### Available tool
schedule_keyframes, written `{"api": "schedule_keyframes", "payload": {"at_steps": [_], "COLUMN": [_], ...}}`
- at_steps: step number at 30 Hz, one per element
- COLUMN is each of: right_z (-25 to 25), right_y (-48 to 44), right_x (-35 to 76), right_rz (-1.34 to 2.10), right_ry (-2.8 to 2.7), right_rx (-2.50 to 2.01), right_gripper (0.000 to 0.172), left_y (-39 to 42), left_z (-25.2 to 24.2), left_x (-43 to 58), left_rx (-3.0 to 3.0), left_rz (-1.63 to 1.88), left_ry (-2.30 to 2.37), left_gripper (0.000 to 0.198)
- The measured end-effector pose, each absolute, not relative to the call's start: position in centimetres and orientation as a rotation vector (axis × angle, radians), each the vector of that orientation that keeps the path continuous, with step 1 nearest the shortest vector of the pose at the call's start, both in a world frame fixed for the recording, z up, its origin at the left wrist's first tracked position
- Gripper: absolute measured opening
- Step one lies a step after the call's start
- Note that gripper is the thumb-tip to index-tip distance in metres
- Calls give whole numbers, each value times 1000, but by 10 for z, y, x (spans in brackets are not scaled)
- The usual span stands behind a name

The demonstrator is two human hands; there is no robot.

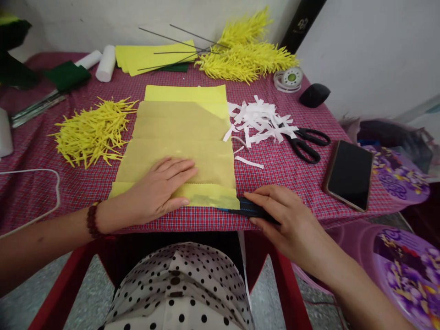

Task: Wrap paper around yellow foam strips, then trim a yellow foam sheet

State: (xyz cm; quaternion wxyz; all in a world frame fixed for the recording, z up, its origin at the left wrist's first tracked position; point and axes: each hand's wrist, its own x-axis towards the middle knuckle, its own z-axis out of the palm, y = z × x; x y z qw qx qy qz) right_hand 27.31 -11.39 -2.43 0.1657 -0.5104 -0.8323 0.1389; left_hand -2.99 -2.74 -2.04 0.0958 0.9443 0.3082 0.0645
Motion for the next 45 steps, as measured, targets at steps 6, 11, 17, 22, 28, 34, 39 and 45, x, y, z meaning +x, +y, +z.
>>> {"api": "schedule_keyframes", "payload": {"at_steps": [6, 11, 17, 22, 28, 34, 39, 45], "right_z": [-26, -28, -29, -28, -31, -30, -26, -28], "right_y": [-114, -114, -116, -124, -145, -140, -122, -137], "right_x": [272, 273, 273, 268, 268, 268, 258, 252], "right_rz": [412, 412, 412, 341, 319, 252, 301, 272], "right_ry": [-2361, -2364, -2374, -2351, -2311, -2365, -2392, -2354], "right_rx": [-1440, -1436, -1424, -1407, -1509, -1492, -1425, -1502], "right_gripper": [38, 39, 39, 40, 41, 40, 37, 37], "left_y": [-12, 7, 11, 9, 9, 9, 9, 9], "left_z": [0, -7, -23, -24, -25, -24, -23, -23], "left_x": [-9, 11, 9, 8, 8, 7, 7, 7], "left_rx": [2942, 2937, 2929, 2943, 2949, 2943, 2929, 2929], "left_rz": [22, -13, -29, -19, 8, 20, 26, 39], "left_ry": [764, 627, 583, 589, 599, 598, 595, 601], "left_gripper": [58, 54, 56, 54, 53, 55, 56, 54]}}
